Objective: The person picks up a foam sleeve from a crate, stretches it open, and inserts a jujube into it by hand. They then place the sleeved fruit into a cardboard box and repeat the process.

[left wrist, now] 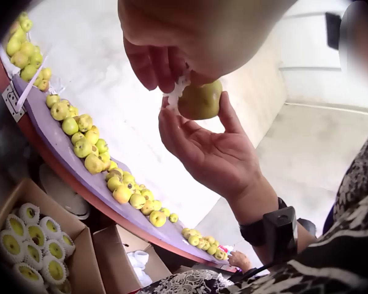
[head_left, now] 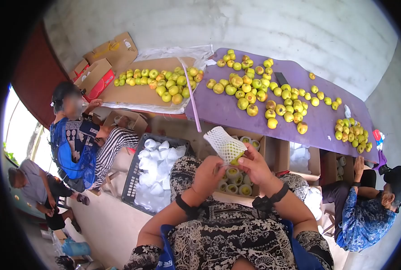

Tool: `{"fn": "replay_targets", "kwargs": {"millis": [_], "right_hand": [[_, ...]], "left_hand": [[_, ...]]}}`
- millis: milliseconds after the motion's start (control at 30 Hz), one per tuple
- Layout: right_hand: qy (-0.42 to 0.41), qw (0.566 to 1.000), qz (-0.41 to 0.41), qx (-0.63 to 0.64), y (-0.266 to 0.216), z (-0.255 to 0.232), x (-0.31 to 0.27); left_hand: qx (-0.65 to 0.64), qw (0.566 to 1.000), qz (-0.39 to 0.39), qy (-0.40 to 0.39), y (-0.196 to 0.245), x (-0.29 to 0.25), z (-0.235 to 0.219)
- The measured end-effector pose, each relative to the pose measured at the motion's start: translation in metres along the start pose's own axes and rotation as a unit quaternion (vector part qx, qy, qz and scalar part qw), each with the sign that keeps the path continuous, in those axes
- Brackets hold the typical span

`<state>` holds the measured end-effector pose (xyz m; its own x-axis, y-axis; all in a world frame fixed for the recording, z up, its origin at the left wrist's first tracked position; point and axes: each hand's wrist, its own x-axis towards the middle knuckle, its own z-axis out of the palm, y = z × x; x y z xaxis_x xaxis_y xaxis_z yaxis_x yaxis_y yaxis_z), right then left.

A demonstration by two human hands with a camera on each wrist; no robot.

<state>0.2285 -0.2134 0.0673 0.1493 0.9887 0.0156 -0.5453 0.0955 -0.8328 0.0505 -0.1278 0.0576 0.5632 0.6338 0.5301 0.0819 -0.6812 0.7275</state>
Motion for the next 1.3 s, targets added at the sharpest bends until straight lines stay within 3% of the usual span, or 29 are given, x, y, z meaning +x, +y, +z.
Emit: {"fn": "replay_targets", "kwargs": {"millis": [100, 167, 200, 233, 267, 300, 367, 400, 433, 500, 600, 733, 800, 833, 867, 900, 933, 1033, 1100, 1200, 1300], "right_hand": [[0.021, 0.999, -0.04, -0.019, 0.014, -0.007, 0.003], [0.017, 0.998, -0.062, -0.023, 0.019, -0.01, 0.005], [0.014, 0.996, -0.077, -0.047, 0.021, -0.011, 0.005], [0.011, 0.993, -0.091, -0.071, 0.021, -0.011, 0.006], [0.011, 0.993, -0.094, -0.07, 0.019, -0.01, 0.006], [-0.001, 0.99, -0.102, -0.1, 0.016, -0.005, 0.005], [-0.01, 0.986, -0.109, -0.129, 0.014, 0.004, 0.004], [-0.029, 0.987, -0.097, -0.128, 0.013, 0.008, 0.005], [-0.048, 0.987, -0.086, -0.128, 0.012, 0.012, 0.007], [-0.029, 0.983, -0.119, -0.134, 0.015, 0.013, 0.012], [-0.005, 0.975, -0.15, -0.161, 0.018, 0.012, 0.015], [0.035, 0.954, -0.168, -0.244, 0.018, 0.019, 0.015], [0.039, 0.946, -0.172, -0.272, 0.015, 0.022, 0.012], [0.042, 0.937, -0.174, -0.299, 0.014, 0.024, 0.011], [0.043, 0.938, -0.172, -0.297, 0.013, 0.026, 0.012], [0.038, 0.904, -0.219, -0.366, 0.012, 0.029, 0.013], [0.033, 0.861, -0.266, -0.433, 0.01, 0.031, 0.015], [0.06, 0.848, -0.275, -0.45, 0.01, 0.035, 0.017], [0.055, 0.846, -0.273, -0.455, 0.008, 0.037, 0.017], [0.057, 0.857, -0.256, -0.444, -0.001, 0.042, 0.011], [0.06, 0.862, -0.238, -0.443, -0.007, 0.04, 0.012]], "left_hand": [[0.018, 0.998, 0.053, -0.032, 0.016, -0.003, 0.002], [-0.036, 0.996, -0.016, -0.078, 0.021, -0.003, 0.0], [-0.035, 0.996, -0.014, -0.078, 0.01, -0.006, 0.001], [-0.146, 0.982, -0.098, -0.071, -0.007, -0.01, 0.001], [-0.255, 0.948, -0.18, -0.064, -0.022, -0.014, 0.003], [-0.253, 0.949, -0.178, -0.065, -0.021, -0.011, 0.004], [-0.405, 0.897, -0.162, -0.07, -0.02, -0.004, 0.009], [-0.483, 0.838, -0.206, -0.148, -0.015, 0.0, 0.006], [-0.483, 0.838, -0.206, -0.148, -0.012, 0.0, 0.008], [-0.558, 0.783, -0.186, -0.204, -0.007, 0.003, 0.014], [-0.49, 0.825, -0.196, -0.202, -0.004, -0.005, 0.022], [-0.523, 0.825, -0.162, -0.137, -0.01, 0.004, 0.013], [-0.346, 0.931, -0.052, -0.104, -0.006, 0.017, -0.006], [-0.345, 0.931, -0.052, -0.106, -0.004, 0.019, -0.005], [-0.48, 0.87, -0.08, -0.083, -0.001, 0.02, -0.002], [-0.605, 0.788, -0.105, -0.056, 0.002, 0.019, 0.002], [-0.604, 0.788, -0.107, -0.055, 0.002, 0.017, 0.007], [-0.639, 0.756, -0.139, -0.043, 0.002, 0.015, 0.014], [-0.664, 0.725, -0.18, -0.035, 0.004, 0.014, 0.014], [-0.671, 0.712, -0.195, -0.068, 0.002, 0.014, 0.009], [-0.69, 0.689, -0.215, -0.05, -0.011, 0.007, 0.014]]}}
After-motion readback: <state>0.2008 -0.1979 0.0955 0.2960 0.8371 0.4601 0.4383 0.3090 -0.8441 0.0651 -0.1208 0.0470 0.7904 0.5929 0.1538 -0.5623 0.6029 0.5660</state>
